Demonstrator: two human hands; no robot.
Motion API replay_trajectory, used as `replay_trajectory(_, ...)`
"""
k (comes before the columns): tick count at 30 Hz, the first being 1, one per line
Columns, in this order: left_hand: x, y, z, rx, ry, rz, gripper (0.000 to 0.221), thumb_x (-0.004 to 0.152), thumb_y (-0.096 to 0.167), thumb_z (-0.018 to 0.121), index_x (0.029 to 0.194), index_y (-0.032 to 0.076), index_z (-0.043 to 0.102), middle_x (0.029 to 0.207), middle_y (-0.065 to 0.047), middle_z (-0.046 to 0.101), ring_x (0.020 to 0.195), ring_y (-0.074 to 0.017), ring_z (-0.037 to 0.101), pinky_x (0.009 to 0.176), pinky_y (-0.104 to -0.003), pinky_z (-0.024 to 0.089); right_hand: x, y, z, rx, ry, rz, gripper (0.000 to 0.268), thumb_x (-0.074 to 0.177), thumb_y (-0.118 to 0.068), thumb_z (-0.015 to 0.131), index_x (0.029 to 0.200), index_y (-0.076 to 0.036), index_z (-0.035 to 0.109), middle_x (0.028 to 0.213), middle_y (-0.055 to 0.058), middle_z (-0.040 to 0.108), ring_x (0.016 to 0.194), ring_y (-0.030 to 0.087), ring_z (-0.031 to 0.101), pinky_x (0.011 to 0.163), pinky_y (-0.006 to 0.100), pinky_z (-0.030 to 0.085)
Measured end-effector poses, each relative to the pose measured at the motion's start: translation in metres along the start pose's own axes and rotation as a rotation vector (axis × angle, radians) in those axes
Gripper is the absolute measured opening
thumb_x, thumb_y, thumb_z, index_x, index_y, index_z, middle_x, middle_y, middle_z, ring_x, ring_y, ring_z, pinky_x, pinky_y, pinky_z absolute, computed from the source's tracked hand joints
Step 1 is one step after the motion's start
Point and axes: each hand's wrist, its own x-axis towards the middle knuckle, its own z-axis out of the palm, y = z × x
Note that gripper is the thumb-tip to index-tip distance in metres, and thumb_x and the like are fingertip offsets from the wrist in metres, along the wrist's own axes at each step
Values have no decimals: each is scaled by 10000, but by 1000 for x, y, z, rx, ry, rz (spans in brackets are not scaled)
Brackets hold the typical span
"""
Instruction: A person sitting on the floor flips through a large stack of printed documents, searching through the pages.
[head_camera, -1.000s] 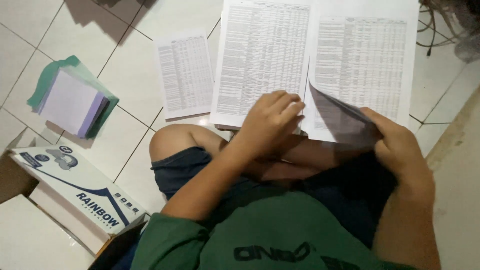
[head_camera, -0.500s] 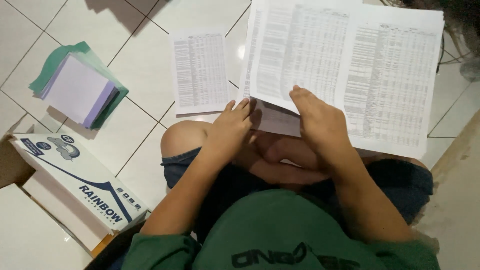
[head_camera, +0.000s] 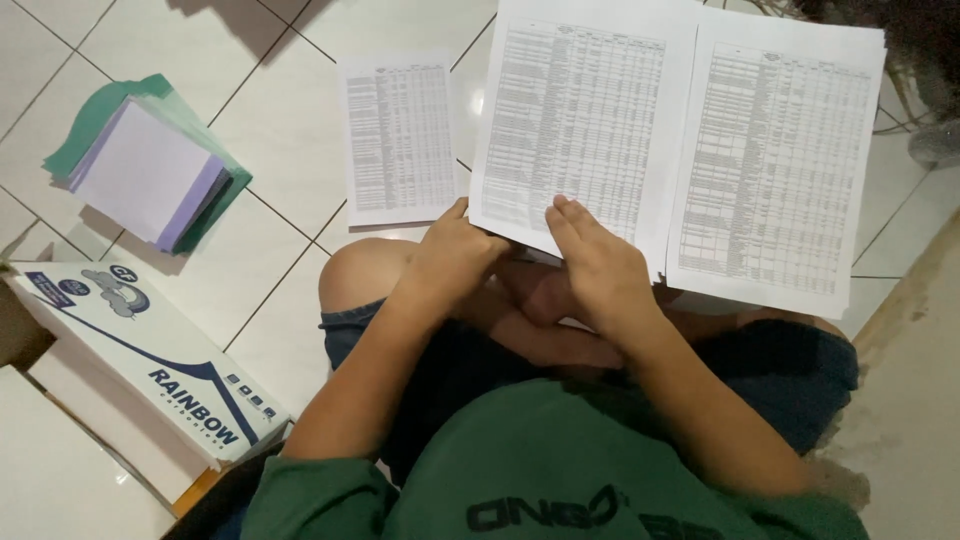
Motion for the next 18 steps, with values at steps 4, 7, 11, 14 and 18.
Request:
replay_trajectory(4,1,2,4,-45,311,114,88,841,80,769,807,140,715,704,-19,684,773,-188,706,1007,-419,484,3,2,16,-51,13,22,620,1057,-480,497,1441,3,553,1450,242,583,1355,362,562,1067,424,489)
replay_trajectory(7,14,15,-3,30,429,76,59,904,170,773,945,205,749,870,13,703,952,-218,673,894,-414,489,8,21,10,48,7,63,510,925,-105,607,1425,-19,549,1407,212,620,1303,372,600,1024,466,523)
replay_trajectory(11,54,59,-3,-107,664,-61,224,912,108,753,1134,136,747,1036,-37,690,949,-270,650,814,-416,521,0,83,-15,627,222,605,313,1057,-313,570,1233,-64,641,1049,160,725,1075,355,705,853,473,547)
replay_trajectory(14,87,98,13,-278,547,10,134,931,36,669,1065,50,673,986,-108,652,870,-312,618,743,-430,499,5,79,-96,788,481,1052,341,1060,-424,559,1181,-106,577,1035,65,673,1027,233,709,866,368,611)
replay_trajectory(18,120,132,68,-355,58,189,261,917,234,750,821,37,607,828,-105,571,734,-319,583,622,-460,469,-73,133,-126,88,875,246,211,1220,62,476,1397,157,410,1360,407,519,1318,523,530,1156,565,442)
